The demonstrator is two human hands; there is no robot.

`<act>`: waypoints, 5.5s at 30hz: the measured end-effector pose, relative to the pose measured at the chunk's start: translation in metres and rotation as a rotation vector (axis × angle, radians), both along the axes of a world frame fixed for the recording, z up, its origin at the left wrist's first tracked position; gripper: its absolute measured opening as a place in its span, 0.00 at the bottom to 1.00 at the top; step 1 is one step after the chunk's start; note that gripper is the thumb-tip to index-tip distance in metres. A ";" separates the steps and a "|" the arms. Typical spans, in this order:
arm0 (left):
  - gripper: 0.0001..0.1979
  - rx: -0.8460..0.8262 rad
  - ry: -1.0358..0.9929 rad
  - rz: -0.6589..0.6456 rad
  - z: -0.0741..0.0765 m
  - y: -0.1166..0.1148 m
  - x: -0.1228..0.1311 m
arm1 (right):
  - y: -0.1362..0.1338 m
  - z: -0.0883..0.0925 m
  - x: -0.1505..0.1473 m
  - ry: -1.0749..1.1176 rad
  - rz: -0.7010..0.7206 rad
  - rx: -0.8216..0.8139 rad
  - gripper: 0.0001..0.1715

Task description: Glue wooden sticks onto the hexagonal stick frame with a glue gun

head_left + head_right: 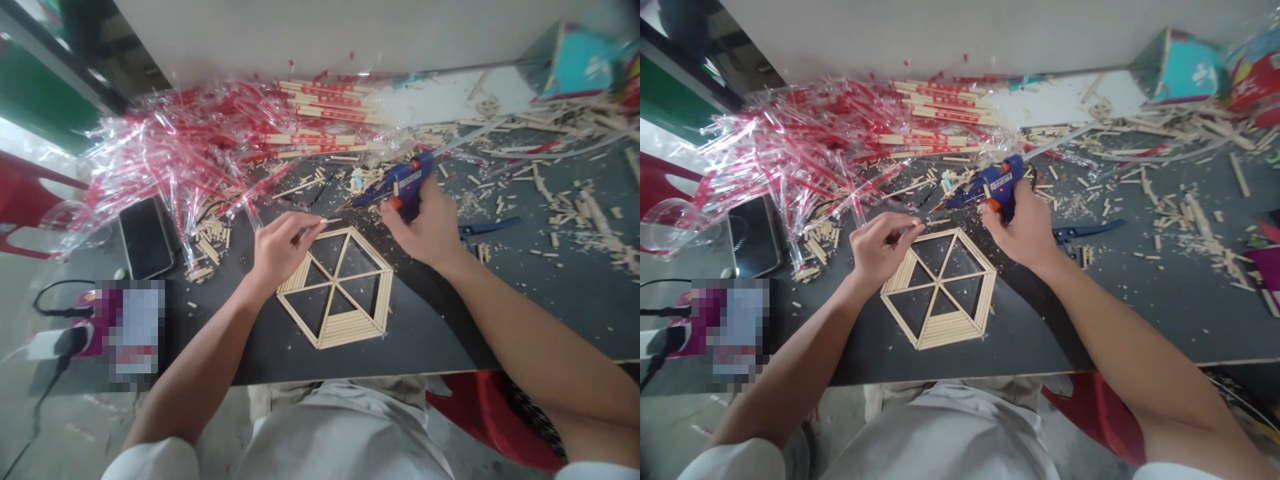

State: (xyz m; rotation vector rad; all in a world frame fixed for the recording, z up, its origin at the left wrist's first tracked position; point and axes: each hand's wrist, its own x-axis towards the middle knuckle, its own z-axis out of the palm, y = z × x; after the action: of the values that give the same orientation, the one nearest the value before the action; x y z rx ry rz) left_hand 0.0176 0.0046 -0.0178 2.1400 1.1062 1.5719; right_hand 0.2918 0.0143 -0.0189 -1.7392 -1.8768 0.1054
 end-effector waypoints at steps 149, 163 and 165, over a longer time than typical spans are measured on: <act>0.11 -0.546 0.392 0.003 0.014 0.004 -0.015 | -0.026 0.001 -0.052 -0.325 0.647 0.458 0.12; 0.11 -0.561 0.409 0.013 0.014 0.005 -0.013 | -0.029 -0.001 -0.056 -0.333 0.630 0.423 0.15; 0.11 -0.580 0.405 0.020 0.016 0.005 -0.012 | -0.029 -0.003 -0.054 -0.303 0.626 0.361 0.16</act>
State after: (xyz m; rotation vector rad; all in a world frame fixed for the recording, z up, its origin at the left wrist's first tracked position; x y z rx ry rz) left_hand 0.0053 0.0097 -0.0022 2.0612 1.4819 0.6930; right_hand 0.2377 -0.0152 -0.0218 -0.9269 -2.4247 -0.2586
